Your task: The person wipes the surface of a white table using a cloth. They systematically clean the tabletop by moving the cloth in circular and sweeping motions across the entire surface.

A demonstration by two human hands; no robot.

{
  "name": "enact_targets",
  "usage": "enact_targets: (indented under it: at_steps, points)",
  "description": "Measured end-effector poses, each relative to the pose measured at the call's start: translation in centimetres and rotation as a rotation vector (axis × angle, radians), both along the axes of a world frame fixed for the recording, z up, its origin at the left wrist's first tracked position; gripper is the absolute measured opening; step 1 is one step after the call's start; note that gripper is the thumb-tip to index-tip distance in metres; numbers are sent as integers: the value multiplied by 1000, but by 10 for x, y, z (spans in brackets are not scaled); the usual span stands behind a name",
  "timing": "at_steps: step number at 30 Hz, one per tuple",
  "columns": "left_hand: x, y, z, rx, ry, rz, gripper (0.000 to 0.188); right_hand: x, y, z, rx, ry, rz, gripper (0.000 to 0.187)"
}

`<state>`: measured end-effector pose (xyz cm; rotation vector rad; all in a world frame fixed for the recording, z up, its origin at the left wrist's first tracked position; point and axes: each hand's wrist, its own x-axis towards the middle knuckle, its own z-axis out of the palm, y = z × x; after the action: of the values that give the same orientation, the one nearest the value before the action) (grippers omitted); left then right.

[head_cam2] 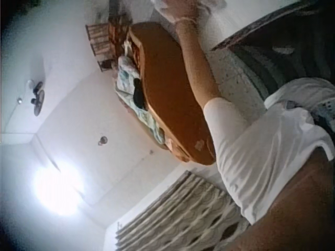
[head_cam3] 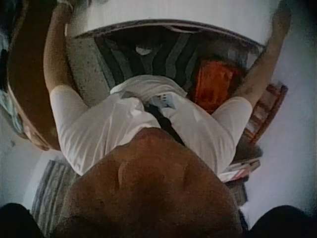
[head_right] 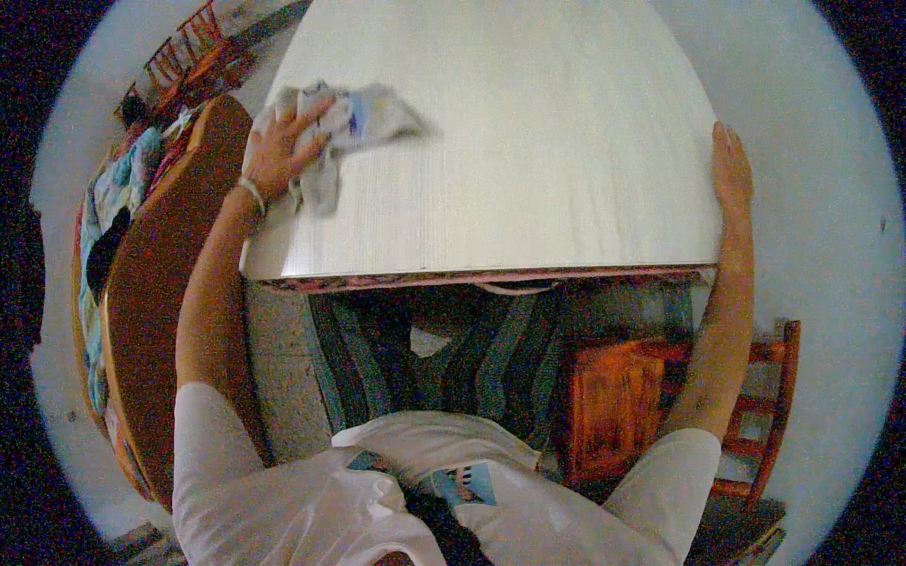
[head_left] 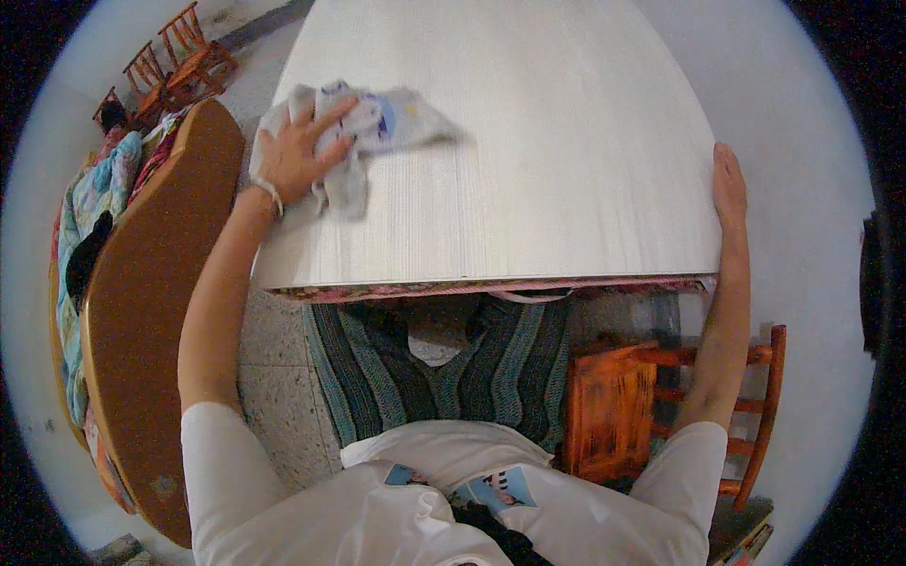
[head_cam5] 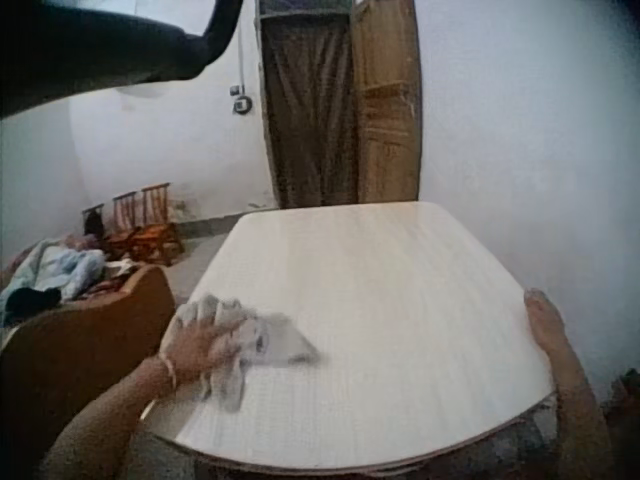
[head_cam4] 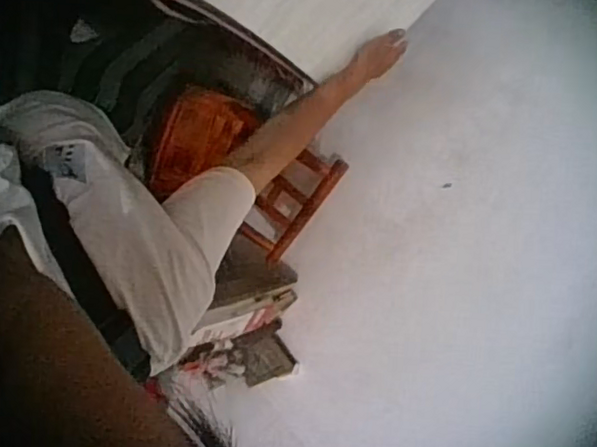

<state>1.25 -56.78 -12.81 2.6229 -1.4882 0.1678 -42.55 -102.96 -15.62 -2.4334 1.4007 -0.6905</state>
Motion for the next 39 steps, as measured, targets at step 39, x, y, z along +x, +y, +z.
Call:
enact_targets:
  at_steps: [39]
  points:
    - [65,-114,-24,-15,14,28,63,12,5,0,38,79,20,63]
